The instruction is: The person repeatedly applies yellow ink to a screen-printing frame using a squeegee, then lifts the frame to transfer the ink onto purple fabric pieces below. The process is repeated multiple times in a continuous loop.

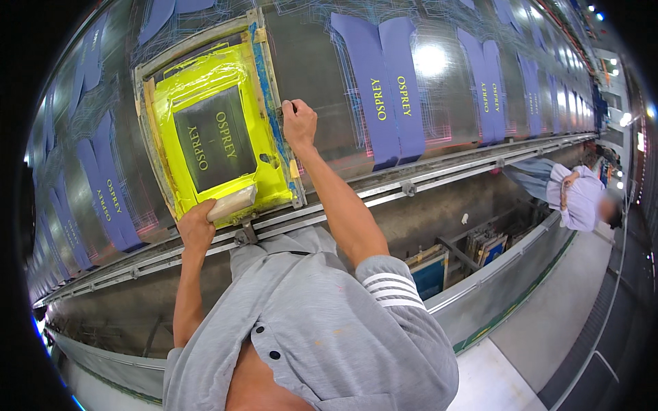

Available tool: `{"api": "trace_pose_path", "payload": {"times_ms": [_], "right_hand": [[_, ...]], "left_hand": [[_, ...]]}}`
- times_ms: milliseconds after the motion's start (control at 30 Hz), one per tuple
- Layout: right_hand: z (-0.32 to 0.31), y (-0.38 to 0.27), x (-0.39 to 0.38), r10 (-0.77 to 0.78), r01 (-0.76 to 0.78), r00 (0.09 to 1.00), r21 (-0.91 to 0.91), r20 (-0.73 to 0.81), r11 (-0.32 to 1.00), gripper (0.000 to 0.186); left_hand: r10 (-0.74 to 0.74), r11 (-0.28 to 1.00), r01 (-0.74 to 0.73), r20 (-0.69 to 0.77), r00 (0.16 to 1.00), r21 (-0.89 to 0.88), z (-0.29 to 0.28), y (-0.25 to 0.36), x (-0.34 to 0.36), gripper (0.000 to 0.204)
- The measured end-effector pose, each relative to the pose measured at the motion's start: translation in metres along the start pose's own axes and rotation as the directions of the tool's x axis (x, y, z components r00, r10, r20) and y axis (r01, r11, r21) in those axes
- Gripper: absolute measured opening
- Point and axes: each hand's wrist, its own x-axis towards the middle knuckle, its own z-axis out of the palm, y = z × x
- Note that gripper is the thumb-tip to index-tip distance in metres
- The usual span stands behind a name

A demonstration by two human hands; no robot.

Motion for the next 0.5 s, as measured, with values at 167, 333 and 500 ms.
{"api": "trace_pose_path", "payload": {"times_ms": [167, 333, 500], "right_hand": [[0.008, 0.005, 0.019, -0.007, 0.000, 0.999, -0.140, -0.045, 0.990, 0.034], [0.002, -0.002, 0.008, -0.030, 0.006, 0.997, -0.298, -0.078, 0.955, 0.033], [0.031, -0.047, 0.020, -0.625, 0.577, 0.780, -0.374, -0.009, 0.726, 0.032]], "left_hand": [[0.088, 0.996, -0.088, -0.029, 0.996, 0.009, 0.014, -0.010, 0.000, 0.037], [0.096, 0.993, -0.091, -0.064, 0.993, 0.074, 0.011, -0.019, 0.052, 0.033], [-0.108, 0.985, 0.102, 0.039, 0.993, 0.140, -0.030, -0.032, 0.163, 0.024]]}}
